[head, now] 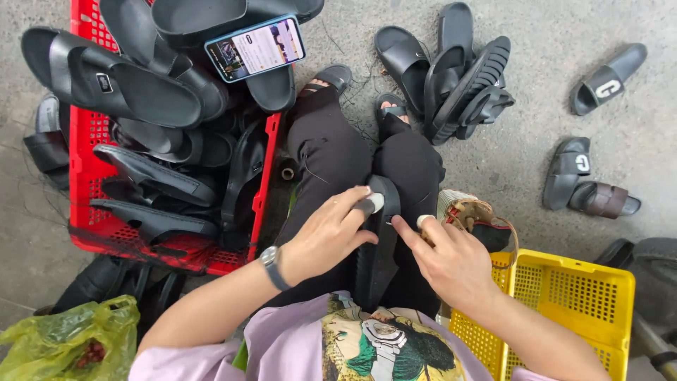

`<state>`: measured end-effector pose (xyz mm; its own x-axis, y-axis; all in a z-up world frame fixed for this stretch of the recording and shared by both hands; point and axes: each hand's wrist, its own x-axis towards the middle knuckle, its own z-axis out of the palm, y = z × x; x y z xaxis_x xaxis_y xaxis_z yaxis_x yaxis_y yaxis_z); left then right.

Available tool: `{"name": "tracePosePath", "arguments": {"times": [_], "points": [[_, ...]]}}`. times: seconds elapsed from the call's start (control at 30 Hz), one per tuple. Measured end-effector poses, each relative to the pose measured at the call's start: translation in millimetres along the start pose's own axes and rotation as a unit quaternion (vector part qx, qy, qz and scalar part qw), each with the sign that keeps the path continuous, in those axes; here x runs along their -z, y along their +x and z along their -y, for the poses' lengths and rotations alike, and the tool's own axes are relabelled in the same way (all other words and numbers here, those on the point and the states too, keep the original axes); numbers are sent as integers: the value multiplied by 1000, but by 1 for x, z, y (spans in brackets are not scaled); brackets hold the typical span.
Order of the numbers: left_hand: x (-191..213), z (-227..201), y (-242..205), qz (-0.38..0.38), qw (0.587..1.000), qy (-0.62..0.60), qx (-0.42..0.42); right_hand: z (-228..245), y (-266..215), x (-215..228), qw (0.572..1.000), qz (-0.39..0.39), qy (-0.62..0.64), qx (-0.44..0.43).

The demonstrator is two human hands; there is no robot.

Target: Hand-sewing the sole of a black sandal using a needle and thread.

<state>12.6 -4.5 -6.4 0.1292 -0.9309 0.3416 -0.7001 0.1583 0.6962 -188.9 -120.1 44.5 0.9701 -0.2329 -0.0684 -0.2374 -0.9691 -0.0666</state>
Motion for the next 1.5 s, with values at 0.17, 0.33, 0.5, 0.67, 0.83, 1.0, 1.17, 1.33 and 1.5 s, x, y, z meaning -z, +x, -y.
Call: {"name": "tracePosePath", "arguments": {"times": [0.17, 0.33, 0.5, 0.67, 0.83, 1.0, 1.17, 1.33, 1.5], "points": [[-13, 14, 3, 19, 999, -12, -36, 1, 3, 7, 1000, 15, -19, 11], [-15, 24, 6, -2, 996, -82, -43, -2, 2, -42, 997, -61, 49, 29], [-2, 15, 9, -14, 995, -93, -36, 3, 9, -48, 990, -98, 102, 10], [11, 0, -6, 12, 970, -208, 127, -4, 8, -33, 983, -106, 149, 8], [33, -12, 3, 25, 757, -587, 285, -6, 5, -45, 976, -129, 178, 3], [0, 1, -10, 33, 895, -350, 275, -2, 7, -49, 956, -177, 231, -40], [-11, -9, -21, 133, 832, -436, 316, -7, 10, -26, 963, -144, 227, -18], [-10, -9, -16, 59, 843, -410, 344, -18, 2, -20, 981, -82, 175, -4], [-20, -14, -23, 30, 862, -365, 351, -15, -2, -16, 991, -56, 118, 13]]}}
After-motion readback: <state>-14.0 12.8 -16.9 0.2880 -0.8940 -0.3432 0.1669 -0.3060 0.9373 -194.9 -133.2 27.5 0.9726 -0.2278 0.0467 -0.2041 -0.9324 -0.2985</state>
